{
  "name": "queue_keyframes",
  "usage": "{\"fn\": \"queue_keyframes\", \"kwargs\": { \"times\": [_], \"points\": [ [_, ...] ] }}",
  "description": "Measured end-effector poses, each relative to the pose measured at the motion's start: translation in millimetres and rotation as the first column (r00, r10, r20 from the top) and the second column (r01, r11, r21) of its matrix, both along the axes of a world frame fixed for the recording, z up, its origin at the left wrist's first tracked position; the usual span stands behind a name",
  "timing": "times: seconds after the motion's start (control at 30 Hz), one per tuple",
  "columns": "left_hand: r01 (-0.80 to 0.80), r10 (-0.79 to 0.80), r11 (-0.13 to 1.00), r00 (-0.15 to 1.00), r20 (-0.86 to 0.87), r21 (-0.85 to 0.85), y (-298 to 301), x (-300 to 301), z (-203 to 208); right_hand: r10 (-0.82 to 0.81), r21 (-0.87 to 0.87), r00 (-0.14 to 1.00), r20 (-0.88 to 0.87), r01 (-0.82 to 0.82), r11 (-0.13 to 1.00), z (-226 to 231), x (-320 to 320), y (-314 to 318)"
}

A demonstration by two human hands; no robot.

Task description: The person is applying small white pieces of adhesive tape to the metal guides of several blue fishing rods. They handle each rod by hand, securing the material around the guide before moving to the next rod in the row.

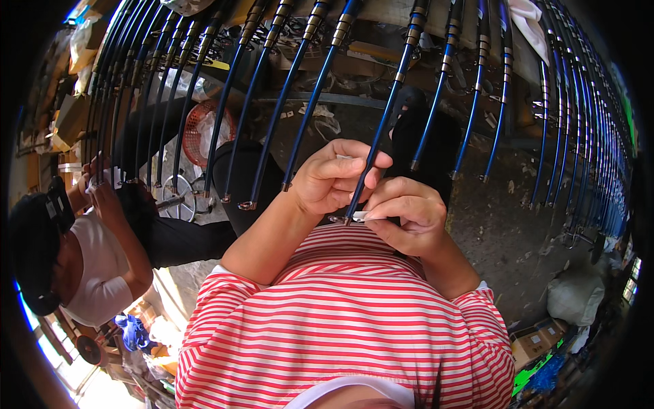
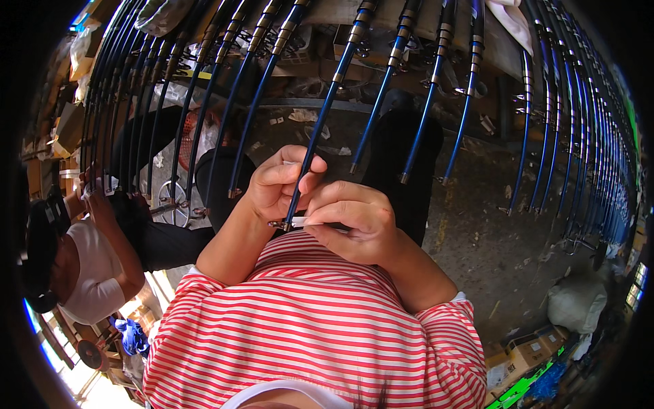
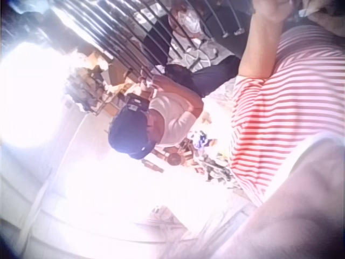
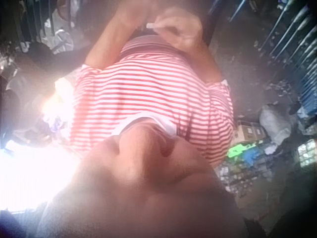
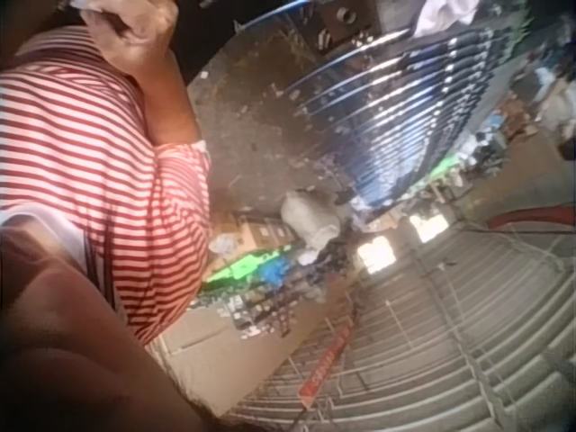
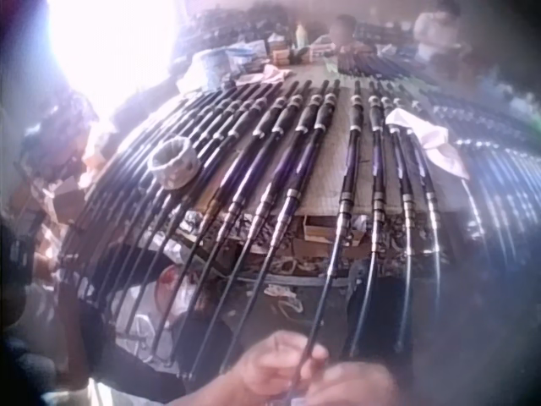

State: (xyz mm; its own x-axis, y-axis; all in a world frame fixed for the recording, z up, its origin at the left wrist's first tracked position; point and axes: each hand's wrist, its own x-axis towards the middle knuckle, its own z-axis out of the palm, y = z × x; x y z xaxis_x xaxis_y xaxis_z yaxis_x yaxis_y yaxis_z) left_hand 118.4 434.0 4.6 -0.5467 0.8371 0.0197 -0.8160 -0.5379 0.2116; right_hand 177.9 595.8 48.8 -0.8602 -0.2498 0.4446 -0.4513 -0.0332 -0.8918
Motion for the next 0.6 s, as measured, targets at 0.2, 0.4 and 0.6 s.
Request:
{"fn": "queue_keyframes", "kwargs": {
  "times": [0.2,0.4,0.6],
  "points": [
    [-0.021,0.022,1.0,0.999,-0.026,0.012,0.2,1.3,0.0,0.007,0.011,1.0,0.015,-0.007,1.0,0.4,1.1,-2.6],
    [0.012,-0.013,1.0,1.0,-0.013,-0.026,-1.9,-2.0,6.0,0.017,0.004,1.0,0.021,-0.018,1.0,-0.9,0.9,-4.7],
    [-0.03,0.025,0.996,0.998,-0.059,-0.081,0.5,-1.8,5.5,0.038,0.0,0.999,0.023,-0.038,0.999,0.9,-1.1,-4.5]
  ]
}}
